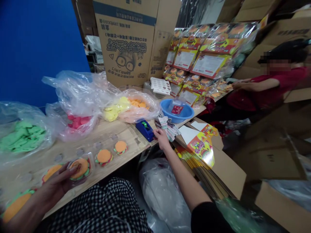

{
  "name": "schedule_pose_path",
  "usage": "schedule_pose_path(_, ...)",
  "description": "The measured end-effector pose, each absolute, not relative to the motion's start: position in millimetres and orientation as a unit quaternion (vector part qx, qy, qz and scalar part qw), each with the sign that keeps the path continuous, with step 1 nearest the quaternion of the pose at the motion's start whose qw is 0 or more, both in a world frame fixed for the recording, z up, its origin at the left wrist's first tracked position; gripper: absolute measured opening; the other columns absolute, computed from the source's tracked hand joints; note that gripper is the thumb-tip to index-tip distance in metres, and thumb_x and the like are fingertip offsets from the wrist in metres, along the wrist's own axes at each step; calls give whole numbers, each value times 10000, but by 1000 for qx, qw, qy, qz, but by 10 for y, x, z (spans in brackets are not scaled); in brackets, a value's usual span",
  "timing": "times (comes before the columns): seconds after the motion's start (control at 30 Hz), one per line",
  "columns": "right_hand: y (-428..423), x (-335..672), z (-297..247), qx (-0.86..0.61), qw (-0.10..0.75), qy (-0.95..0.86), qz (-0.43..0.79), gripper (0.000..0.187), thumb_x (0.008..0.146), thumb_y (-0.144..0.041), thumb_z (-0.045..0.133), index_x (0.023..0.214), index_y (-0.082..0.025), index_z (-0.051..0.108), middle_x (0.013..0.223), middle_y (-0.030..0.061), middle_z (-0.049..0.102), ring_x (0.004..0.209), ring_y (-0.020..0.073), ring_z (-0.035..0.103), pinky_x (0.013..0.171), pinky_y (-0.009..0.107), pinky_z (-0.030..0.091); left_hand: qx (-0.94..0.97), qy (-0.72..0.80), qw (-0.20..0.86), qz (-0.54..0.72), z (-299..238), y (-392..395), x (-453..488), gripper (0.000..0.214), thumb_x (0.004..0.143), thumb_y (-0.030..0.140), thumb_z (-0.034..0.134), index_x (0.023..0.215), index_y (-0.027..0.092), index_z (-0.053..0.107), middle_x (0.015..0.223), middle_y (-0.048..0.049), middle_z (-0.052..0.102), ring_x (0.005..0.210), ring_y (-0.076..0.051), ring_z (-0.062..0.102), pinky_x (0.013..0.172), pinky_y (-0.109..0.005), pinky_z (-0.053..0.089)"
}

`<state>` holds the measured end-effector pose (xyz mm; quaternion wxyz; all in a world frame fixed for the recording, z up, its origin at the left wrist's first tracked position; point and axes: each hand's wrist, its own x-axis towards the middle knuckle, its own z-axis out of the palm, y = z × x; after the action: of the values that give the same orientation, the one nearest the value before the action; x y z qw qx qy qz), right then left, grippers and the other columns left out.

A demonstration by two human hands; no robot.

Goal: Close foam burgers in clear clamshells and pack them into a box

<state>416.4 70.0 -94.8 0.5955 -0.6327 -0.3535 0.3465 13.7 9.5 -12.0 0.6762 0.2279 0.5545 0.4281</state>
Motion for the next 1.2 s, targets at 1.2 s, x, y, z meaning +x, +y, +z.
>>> schedule_pose_path(1.2,421,4105,-1334,-548,670,-307,395,343,509,-423,723,644,-176,526,649,-30,538,580,103,550,581,282,538,160,388,701,577,-146,-83,245,179,642,95,668,790,126,573,845,-43,657,730,-159,631,675,-329,548)
